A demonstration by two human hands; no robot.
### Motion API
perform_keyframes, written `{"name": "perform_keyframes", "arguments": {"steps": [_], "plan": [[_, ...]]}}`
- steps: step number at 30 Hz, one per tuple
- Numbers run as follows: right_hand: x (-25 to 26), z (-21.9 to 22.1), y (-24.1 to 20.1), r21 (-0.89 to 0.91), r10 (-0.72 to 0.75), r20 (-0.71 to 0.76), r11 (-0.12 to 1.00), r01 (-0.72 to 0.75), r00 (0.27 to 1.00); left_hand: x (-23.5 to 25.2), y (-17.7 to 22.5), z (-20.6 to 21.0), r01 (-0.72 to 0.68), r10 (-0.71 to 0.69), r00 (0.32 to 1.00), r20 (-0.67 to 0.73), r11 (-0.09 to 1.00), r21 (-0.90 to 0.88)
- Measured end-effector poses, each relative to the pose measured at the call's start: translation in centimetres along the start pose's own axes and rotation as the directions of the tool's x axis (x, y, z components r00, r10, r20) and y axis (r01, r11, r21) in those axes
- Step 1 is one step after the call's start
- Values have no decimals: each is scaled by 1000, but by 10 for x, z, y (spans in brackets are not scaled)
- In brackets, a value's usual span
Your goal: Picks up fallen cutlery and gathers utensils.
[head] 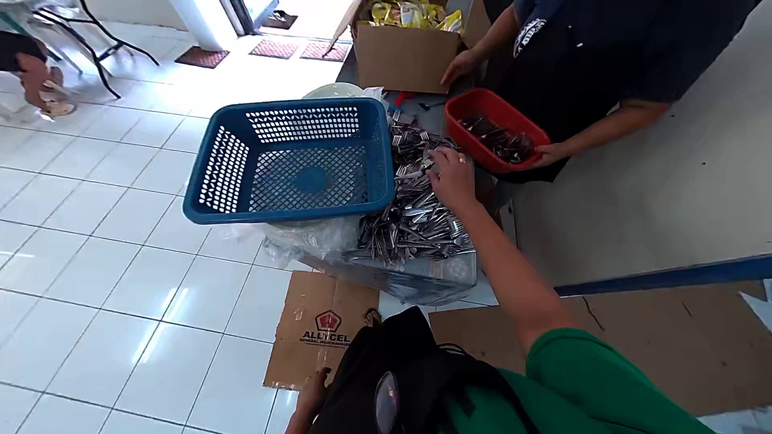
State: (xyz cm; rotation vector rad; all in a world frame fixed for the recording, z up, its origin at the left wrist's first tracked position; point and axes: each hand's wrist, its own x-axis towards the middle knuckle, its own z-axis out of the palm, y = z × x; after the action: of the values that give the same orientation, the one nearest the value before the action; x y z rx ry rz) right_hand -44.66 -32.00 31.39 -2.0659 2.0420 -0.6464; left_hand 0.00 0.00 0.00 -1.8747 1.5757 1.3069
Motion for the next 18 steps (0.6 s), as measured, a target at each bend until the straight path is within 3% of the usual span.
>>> {"name": "perform_keyframes", "arguments": {"steps": [3,4,6,8,10,12,15,18], "plan": [[-60,20,20,68,7,-58,998,-3,998,5,19,-51,51,-59,998,-12,935,-352],[-87,31,33,88,62,-35,994,-58,997,12,20,-63,76,-83,997,-3,924,-374],[-142,47,60,128,264,58,955,-269,963,21,27,-87,128,-120,992,50,962,-242],[-179,50,80,196,480,138,844,-499,866,33,43,-117,126,-120,990,79,989,-73],[-202,48,93,271,646,166,696,-665,745,43,61,-139,86,-82,994,72,994,-65],[-212,46,103,324,730,160,597,-734,664,50,86,-157,64,-56,996,73,992,-105],[-203,39,113,357,734,170,576,-736,657,62,124,-172,13,-12,1000,9,989,-147],[-183,31,127,350,670,191,636,-688,717,66,162,-166,-17,14,1000,-17,988,-151]]}}
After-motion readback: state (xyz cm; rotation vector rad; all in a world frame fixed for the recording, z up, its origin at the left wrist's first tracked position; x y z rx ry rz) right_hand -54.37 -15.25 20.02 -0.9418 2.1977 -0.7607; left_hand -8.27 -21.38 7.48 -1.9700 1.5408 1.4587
